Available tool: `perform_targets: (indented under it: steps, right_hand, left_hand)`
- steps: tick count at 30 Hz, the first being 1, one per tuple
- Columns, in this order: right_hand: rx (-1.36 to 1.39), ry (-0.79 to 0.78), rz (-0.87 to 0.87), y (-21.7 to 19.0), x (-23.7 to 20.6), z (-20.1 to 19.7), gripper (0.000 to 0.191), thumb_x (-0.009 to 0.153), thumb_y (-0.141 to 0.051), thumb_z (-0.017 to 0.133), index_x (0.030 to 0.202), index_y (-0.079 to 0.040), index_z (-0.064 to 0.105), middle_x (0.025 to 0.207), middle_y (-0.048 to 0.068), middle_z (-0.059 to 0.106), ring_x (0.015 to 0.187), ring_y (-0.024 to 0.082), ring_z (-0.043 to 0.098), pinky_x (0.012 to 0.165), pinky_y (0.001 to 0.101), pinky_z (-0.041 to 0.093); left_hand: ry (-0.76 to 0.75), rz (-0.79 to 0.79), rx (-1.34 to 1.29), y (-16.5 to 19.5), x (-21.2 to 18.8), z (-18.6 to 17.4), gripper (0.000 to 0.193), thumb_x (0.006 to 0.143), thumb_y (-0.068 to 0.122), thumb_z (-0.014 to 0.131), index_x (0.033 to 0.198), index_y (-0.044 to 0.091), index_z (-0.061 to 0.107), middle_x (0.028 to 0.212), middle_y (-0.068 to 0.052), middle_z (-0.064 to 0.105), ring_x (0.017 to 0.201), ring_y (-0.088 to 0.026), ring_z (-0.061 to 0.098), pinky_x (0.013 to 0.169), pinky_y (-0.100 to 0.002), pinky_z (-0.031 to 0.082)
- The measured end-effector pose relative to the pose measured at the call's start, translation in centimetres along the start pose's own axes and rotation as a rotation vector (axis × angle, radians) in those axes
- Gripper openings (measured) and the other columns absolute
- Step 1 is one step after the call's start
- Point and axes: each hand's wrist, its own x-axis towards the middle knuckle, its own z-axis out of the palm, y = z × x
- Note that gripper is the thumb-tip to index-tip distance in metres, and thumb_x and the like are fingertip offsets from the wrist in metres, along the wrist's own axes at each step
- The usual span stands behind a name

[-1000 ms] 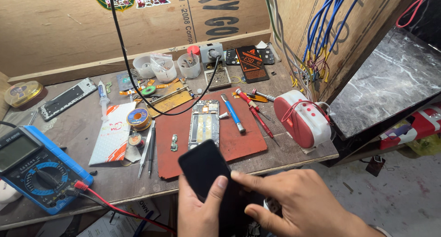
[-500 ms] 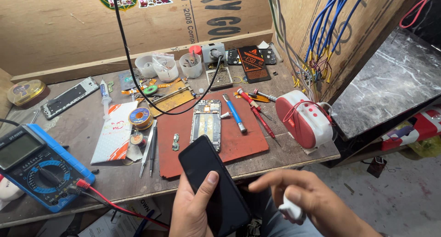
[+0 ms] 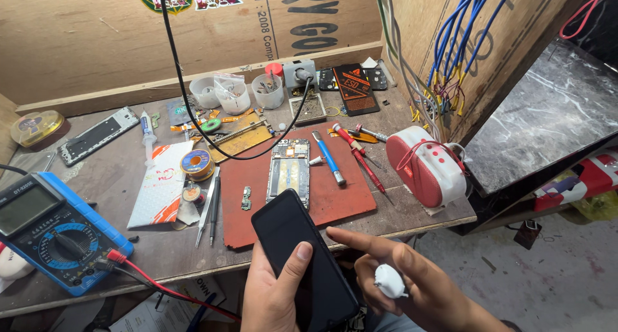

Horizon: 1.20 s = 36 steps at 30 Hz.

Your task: The person handles a smartphone at a repair bench, pressing its power button and checking the screen, then pries at the back cover and removes the battery. They wipe the phone with a tissue, press the screen, and continue testing the device while a disassembled phone lies on the mat.

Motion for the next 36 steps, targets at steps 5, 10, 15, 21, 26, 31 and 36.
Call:
perform_targets:
  steps: [5,10,15,21,26,31,36]
  right_hand:
    - [-0.167,-0.007,-0.015,-0.1,0.5,0.0,0.099,0.095,-0.074,0.042,0.161,-0.001,0.043,0.061,0.001,0.047,0.055,0.012,0.045,0.054,0.0267,0.034]
    - [-0.367,0.009,-0.095,0.1,0.8,0.2,0.104,0.092,-0.082,0.043,0.155,0.001,0.045,0.097,0.009,0.066,0.076,0.014,0.051,0.069,0.0291,0.041]
    - [-0.701,-0.011,-0.106,-1.5,0.8,0.0,0.106,0.091,-0.087,0.037,0.155,-0.004,0.051,0.097,0.017,0.068,0.089,0.02,0.059,0.078,0.0326,0.049]
    - [-0.992,-0.069,-0.249,-3.6,0.8,0.1,0.1,0.094,-0.086,0.035,0.137,0.0,0.064,0.121,0.018,0.077,0.111,0.031,0.076,0.09,0.0383,0.058]
    - [-1.067,-0.133,-0.162,-3.8,-0.1,-0.2,0.095,0.091,-0.087,0.038,0.121,-0.006,0.076,0.107,0.012,0.084,0.099,0.028,0.081,0.083,0.0369,0.06]
    - [-0.959,-0.044,-0.144,-3.8,-0.3,-0.5,0.092,0.088,-0.086,0.043,0.132,-0.011,0.072,0.097,0.01,0.078,0.091,0.023,0.072,0.077,0.0341,0.06]
    - [-0.969,-0.005,-0.231,-3.2,0.2,-0.2,0.092,0.092,-0.083,0.045,0.138,-0.006,0.065,0.115,0.016,0.079,0.099,0.028,0.079,0.08,0.036,0.058]
  left_hand:
    - [-0.055,0.063,-0.001,-0.7,0.1,-0.4,0.065,0.084,0.011,0.067,0.145,0.004,0.047,0.117,-0.016,0.069,0.106,-0.023,0.07,0.09,-0.04,0.059]
    - [-0.019,0.09,0.066,-0.9,0.2,-0.9,0.062,0.085,0.009,0.067,0.143,0.004,0.049,0.118,-0.015,0.07,0.106,-0.021,0.071,0.09,-0.036,0.06]
    - [-0.007,0.151,0.109,-1.4,0.3,-1.1,0.059,0.084,0.004,0.067,0.14,0.002,0.049,0.116,-0.017,0.07,0.103,-0.023,0.072,0.088,-0.038,0.061]
    - [-0.007,0.209,0.202,-1.6,0.4,-1.3,0.058,0.083,0.003,0.068,0.138,0.005,0.05,0.12,-0.014,0.071,0.105,-0.019,0.072,0.091,-0.034,0.059]
    - [0.066,0.228,0.186,-1.2,0.6,-1.3,0.045,0.084,0.005,0.069,0.125,-0.001,0.053,0.11,-0.016,0.071,0.098,-0.022,0.072,0.086,-0.037,0.06]
    - [0.055,0.273,0.272,-0.9,0.6,-1.1,0.043,0.086,0.009,0.071,0.124,-0.002,0.055,0.11,-0.016,0.072,0.098,-0.02,0.071,0.087,-0.034,0.059]
    - [0.014,0.308,0.186,-1.2,0.8,-1.0,0.048,0.085,0.008,0.07,0.13,0.0,0.053,0.114,-0.014,0.071,0.102,-0.018,0.071,0.089,-0.033,0.058]
